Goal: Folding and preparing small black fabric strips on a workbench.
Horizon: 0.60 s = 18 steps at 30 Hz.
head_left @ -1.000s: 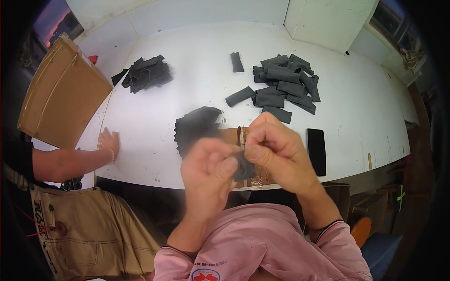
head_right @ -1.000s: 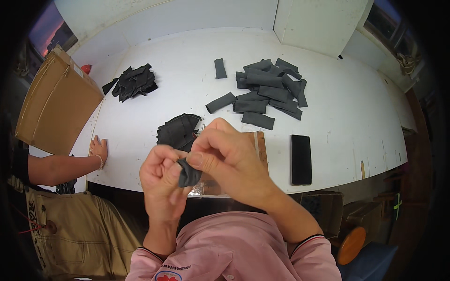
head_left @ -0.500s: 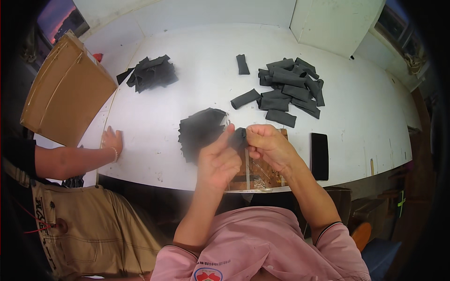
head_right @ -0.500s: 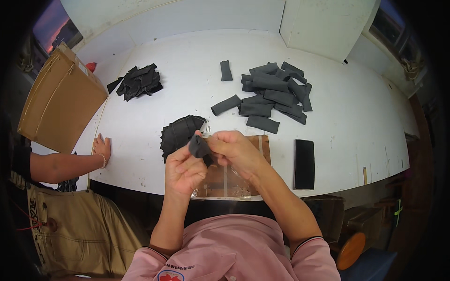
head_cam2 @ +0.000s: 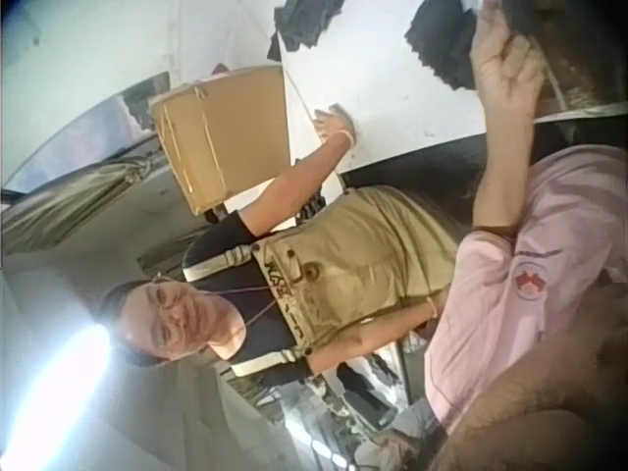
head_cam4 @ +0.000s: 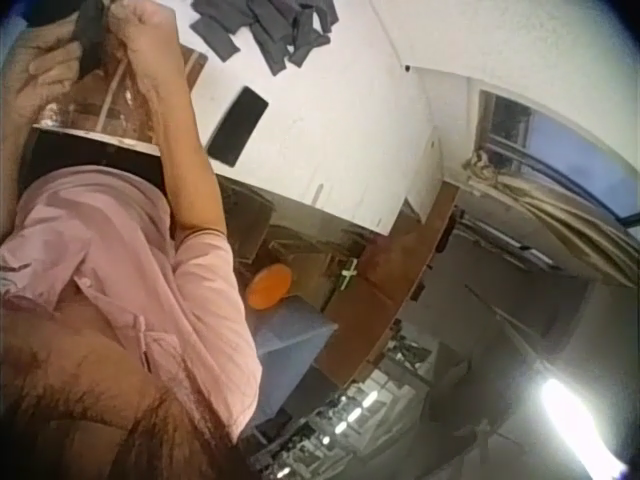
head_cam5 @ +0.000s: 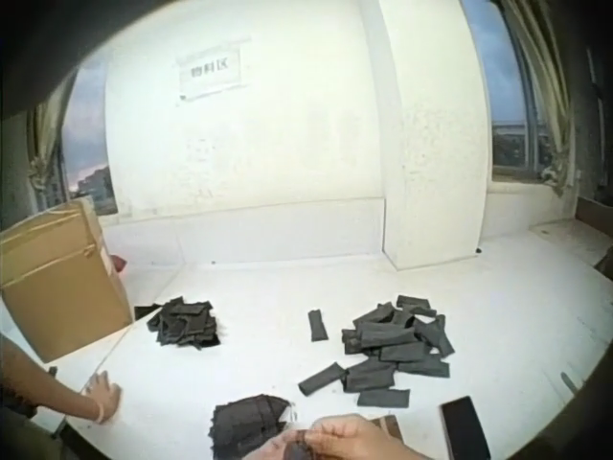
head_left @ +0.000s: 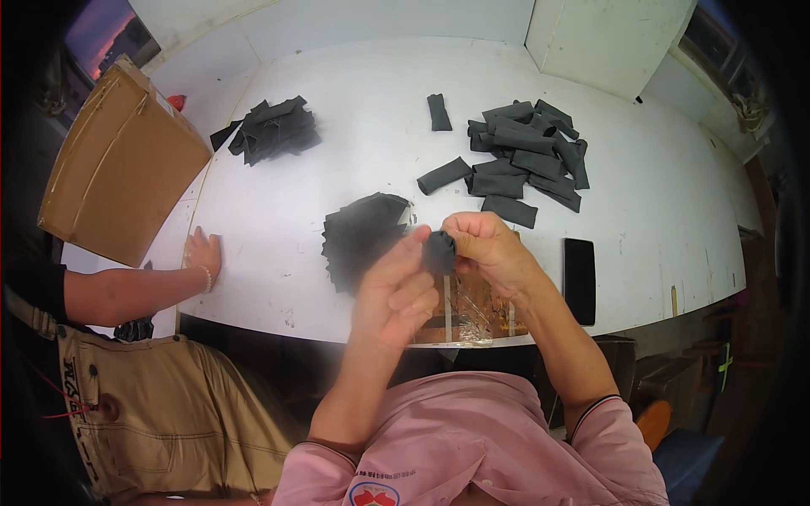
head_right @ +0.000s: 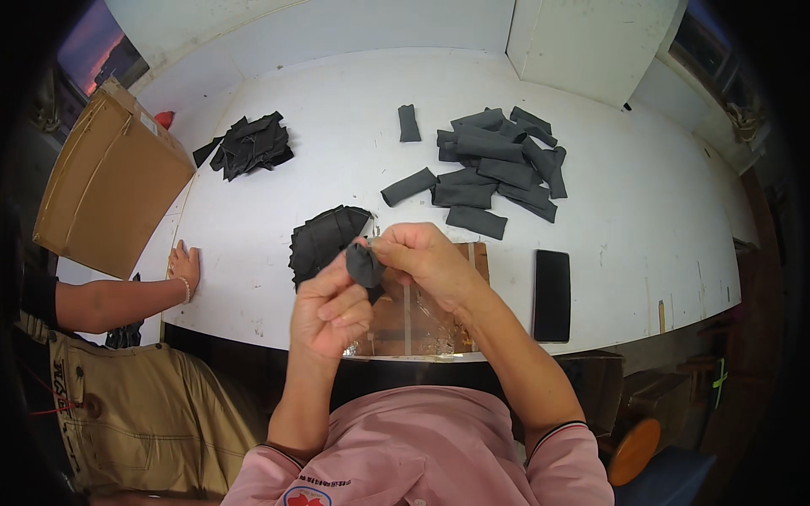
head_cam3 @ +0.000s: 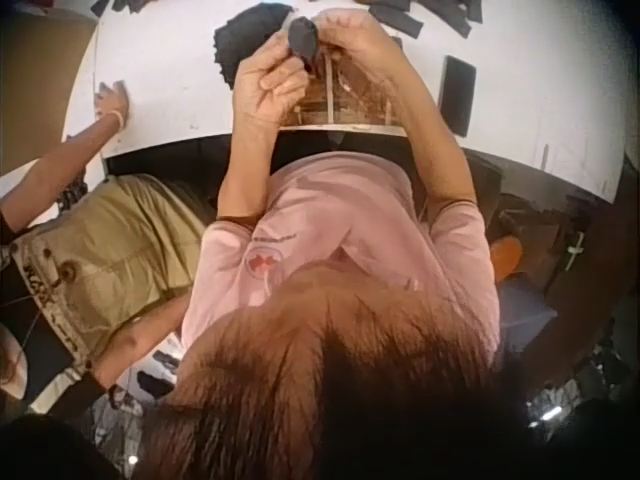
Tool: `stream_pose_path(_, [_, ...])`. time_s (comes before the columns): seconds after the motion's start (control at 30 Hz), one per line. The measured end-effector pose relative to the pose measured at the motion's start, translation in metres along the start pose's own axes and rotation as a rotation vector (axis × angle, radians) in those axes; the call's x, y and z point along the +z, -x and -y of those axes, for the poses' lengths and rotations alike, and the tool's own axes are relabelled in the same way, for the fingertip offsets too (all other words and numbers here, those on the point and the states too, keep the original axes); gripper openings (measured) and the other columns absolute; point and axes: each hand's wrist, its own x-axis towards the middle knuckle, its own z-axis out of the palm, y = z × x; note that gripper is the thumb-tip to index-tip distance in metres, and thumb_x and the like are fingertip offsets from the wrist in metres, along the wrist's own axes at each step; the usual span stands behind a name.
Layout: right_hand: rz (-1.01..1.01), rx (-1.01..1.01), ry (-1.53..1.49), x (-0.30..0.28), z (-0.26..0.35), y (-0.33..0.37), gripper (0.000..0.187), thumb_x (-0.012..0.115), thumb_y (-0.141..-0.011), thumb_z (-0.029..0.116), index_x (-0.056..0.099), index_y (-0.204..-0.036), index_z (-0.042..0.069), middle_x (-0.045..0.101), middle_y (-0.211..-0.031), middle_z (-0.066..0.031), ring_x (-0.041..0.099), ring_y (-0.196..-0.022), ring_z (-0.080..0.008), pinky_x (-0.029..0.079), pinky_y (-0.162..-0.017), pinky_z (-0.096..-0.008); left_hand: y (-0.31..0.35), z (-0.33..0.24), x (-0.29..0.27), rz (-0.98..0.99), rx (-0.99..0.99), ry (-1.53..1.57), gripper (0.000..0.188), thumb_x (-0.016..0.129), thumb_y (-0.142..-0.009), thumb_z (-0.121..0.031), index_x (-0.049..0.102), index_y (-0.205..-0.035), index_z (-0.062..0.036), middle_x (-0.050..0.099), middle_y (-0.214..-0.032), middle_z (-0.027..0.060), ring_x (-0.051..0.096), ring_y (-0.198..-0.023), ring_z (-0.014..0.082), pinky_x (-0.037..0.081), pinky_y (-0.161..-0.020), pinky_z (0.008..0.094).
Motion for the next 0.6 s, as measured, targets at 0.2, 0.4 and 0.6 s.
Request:
stream_pose_path(0.2, [0.082, 0.026, 0.145, 0.022, 0.027, 0.002, 0.022, 0.054, -0.083, 0.023, 0.055, -0.07, 0.005, 0.047, -0.059, 0.0025, 0.039, -0.05, -0.004, 0.03, -0.046, -0.0165, 0.005, -0.005, 0.007, 0.201, -0.06, 0.407, 0.031, 0.032, -0.089, -0.009, 0.045, -0.116, -0.0027, 0.057, -0.088, 0.0106, 0.033, -0.035, 0.0042, 0.027, -0.034, 0.0192])
stream_pose_path(0.4, [0.072, 0.036, -0.009, 0.004, -0.006, 0.0, 0.026, 0.054, -0.083, 0.027, 0.055, -0.071, 0.005, 0.047, -0.058, 0.0024, 0.038, -0.05, -0.0051, 0.031, -0.046, -0.0183, 0.004, 0.009, -0.013, -0.029, 0.046, 0.243, 0.03, 0.034, -0.087, -0.005, 0.042, -0.116, -0.0016, 0.056, -0.085, 0.0072, 0.03, -0.034, 0.005, 0.027, -0.034, 0.0178])
stream_pose_path(0.6, [0.212, -0.096, 0.029, -0.002, 0.008, -0.007, 0.024, 0.056, -0.082, 0.026, 0.054, -0.071, 0.006, 0.049, -0.06, 0.0029, 0.042, -0.051, -0.0044, 0.033, -0.048, -0.0173, 0.016, 0.034, 0.041, -0.113, 0.424, -0.651, 0.031, 0.042, -0.085, -0.003, 0.037, -0.116, 0.0, 0.055, -0.073, 0.0057, 0.031, -0.035, 0.0037, 0.025, -0.033, 0.0172])
